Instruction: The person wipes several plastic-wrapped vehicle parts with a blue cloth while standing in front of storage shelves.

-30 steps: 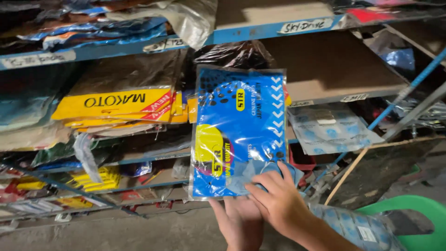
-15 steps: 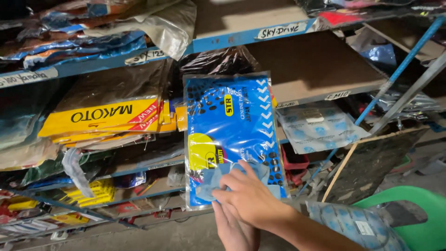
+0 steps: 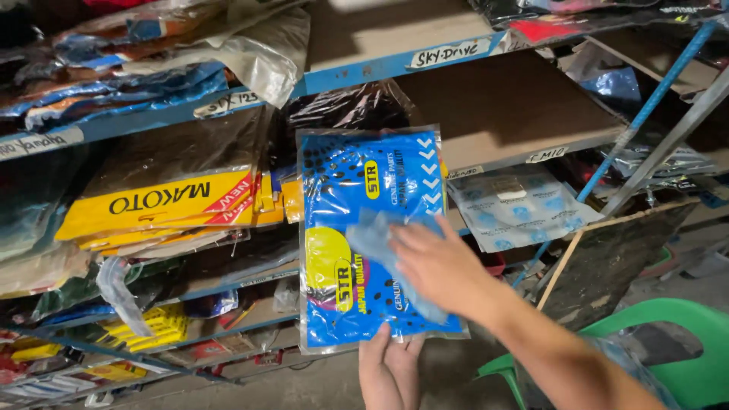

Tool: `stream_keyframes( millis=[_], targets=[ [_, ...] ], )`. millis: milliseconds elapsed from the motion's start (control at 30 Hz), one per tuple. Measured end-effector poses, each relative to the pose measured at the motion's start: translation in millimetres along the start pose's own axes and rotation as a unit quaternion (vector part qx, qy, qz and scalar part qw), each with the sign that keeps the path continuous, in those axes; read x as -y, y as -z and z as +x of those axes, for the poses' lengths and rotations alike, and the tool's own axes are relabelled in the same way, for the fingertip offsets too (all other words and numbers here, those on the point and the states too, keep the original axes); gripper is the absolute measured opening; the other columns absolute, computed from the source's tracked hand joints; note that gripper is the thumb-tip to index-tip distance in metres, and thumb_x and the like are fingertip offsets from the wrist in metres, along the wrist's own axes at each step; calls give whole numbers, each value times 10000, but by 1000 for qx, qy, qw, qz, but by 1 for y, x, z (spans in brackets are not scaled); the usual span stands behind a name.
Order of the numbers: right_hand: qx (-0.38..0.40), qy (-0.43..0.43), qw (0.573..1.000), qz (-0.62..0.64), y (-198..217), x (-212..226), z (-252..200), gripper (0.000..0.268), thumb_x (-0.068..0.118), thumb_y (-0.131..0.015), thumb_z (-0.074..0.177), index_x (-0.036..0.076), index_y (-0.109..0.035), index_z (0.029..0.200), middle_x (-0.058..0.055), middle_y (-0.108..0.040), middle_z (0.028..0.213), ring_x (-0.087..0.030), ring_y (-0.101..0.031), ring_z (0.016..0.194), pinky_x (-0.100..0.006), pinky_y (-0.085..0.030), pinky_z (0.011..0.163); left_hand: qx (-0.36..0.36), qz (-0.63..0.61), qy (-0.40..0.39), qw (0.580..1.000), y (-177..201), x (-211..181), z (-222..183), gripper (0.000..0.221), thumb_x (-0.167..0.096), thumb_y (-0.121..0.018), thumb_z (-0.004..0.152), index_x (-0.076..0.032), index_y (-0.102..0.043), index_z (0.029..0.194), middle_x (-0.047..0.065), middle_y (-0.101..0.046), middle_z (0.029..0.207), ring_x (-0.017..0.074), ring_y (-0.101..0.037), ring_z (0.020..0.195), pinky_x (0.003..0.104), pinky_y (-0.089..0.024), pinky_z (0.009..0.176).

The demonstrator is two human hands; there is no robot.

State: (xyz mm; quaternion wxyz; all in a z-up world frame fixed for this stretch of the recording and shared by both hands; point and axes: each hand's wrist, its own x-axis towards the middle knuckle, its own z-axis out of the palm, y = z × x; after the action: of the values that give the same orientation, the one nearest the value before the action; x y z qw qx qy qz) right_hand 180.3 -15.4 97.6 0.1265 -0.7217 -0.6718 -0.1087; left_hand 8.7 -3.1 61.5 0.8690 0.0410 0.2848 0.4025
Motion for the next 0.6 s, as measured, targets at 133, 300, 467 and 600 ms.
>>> stream_keyframes(
  millis=[133,300,467,600],
  targets=[
    [-59,-52,993,-87,-1,-40,32,461,345,-451,1011,138,-558,1409,-11,-486,1541,-280,-403,1426,-644,-229,1192,-20,30,-9,999,12,4,13,514,185,-402,918,110,-430,1425,362,-566,1353,479,-556,1150,594,-457,984],
    [-149,-86,978,-116,1,-51,62,436,297,-507,1017,82,-577,1390,-128,-535,1467,-328,-508,1321,-575,-309,1159,-26,84,-24,996,20,10,16,418,138,-514,933,125,-467,1348,337,-628,1160,389,-619,909,471,-521,778],
    [-100,-63,987,-110,14,13,57,514,187,-649,884,-2,-524,1345,-216,-556,1381,-401,-576,1152,-579,-483,970,-36,123,-46,991,43,22,33,361,147,-579,922,171,-516,1277,353,-644,1081,413,-629,914,500,-516,817],
    [22,135,979,151,0,59,31,585,17,-643,732,75,-571,1309,-151,-543,1463,-377,-521,1279,-606,-375,1009,18,114,-86,990,61,31,46,354,129,-571,880,183,-562,1230,345,-671,1132,396,-645,992,466,-506,823]
  ],
)
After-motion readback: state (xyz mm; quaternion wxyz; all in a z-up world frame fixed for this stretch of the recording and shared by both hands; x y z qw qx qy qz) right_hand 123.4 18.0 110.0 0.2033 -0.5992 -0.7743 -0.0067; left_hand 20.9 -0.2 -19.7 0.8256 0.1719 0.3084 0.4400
